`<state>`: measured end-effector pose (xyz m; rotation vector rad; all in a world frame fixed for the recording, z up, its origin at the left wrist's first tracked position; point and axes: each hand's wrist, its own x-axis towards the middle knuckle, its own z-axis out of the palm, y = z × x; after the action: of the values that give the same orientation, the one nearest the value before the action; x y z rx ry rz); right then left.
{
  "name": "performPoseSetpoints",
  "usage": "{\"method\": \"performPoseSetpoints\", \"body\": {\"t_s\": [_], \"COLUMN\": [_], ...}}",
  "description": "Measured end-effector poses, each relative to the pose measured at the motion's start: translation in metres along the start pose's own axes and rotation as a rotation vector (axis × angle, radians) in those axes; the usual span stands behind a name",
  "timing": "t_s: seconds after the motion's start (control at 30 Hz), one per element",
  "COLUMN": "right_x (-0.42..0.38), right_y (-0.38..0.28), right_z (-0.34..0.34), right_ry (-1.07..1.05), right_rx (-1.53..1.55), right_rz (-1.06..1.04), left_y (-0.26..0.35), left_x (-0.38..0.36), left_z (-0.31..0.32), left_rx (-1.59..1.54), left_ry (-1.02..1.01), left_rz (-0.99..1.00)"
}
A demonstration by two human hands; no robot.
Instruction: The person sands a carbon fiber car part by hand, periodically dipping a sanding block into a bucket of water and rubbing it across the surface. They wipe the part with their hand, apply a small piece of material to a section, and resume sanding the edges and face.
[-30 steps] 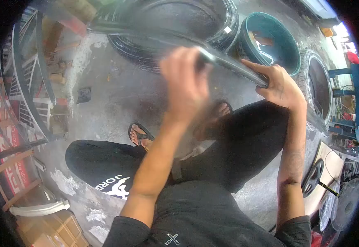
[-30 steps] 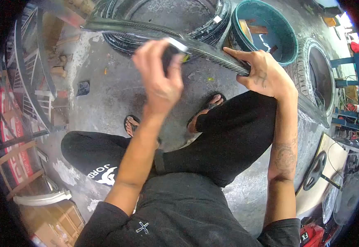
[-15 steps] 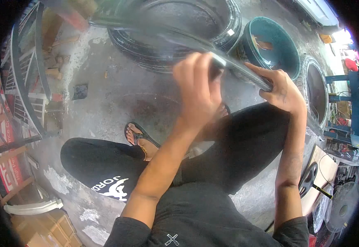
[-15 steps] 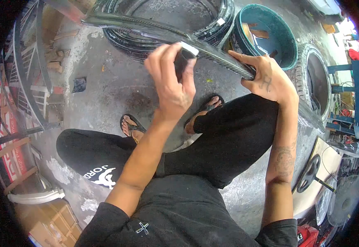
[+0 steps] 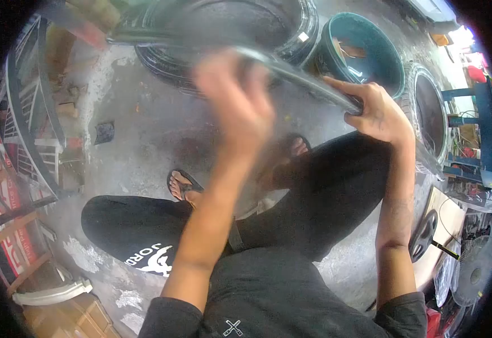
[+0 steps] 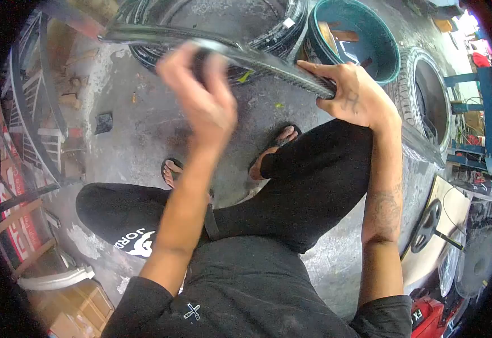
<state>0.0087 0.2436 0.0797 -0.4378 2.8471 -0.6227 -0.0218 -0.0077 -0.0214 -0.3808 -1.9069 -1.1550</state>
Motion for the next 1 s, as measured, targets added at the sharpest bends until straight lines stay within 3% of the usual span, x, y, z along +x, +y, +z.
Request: {"method": "performPoseSetpoints", "body": {"t_s": [0.1,0.2,0.33,0.4,0.43,0.5,0.63,0.7,0.77,0.83,0.9,0.93,1.0], "right_x": [-0.002,-0.003,-0.003,-0.002,0.0,-0.005,-0.005,-0.002,-0.001,0.002,-0.003,-0.003,0.003], "right_y": [-0.003,-0.008,0.007,0.0,-0.012,-0.019,-0.009,-0.007,-0.02,-0.025,-0.004,-0.01,-0.023], "right_z": [-0.002,-0.001,0.003,-0.003,-0.01,-0.009,-0.009,-0.006,-0.008,-0.017,-0.003,-0.007,-0.012], "right_ry": [0.007,-0.042,0.047,0.042,-0.022,-0.092,-0.047,-0.017,-0.047,-0.133,0.019,-0.011,-0.056], "right_rx": [0.03,0.007,0.005,0.009,-0.03,-0.063,-0.001,-0.007,-0.004,-0.063,0.032,0.034,0.035], "right_rz": [-0.002,0.062,-0.052,-0.061,0.035,0.137,0.053,0.019,0.059,0.168,-0.003,0.054,0.107], "left_y": [0.013,-0.047,0.014,0.004,-0.017,-0.027,0.032,0.004,-0.036,-0.018,0.02,0.031,-0.005], "left_x": [-0.005,0.039,-0.008,0.006,0.024,0.032,-0.011,0.013,0.044,0.035,0.0,-0.006,0.022], "left_z": [-0.002,-0.017,0.002,-0.004,-0.008,-0.008,0.001,-0.006,-0.009,-0.005,0.002,-0.003,-0.014], "left_rx": [0.037,0.001,-0.038,0.019,0.06,-0.007,-0.056,-0.056,0.04,0.059,-0.054,-0.032,0.012], "left_ry": [-0.129,0.014,-0.119,-0.131,-0.112,-0.007,-0.139,-0.145,0.031,0.027,-0.106,-0.16,-0.123], "left_rz": [0.07,-0.1,0.02,0.082,0.119,0.016,0.037,0.128,-0.015,-0.02,0.084,0.043,0.073]}}
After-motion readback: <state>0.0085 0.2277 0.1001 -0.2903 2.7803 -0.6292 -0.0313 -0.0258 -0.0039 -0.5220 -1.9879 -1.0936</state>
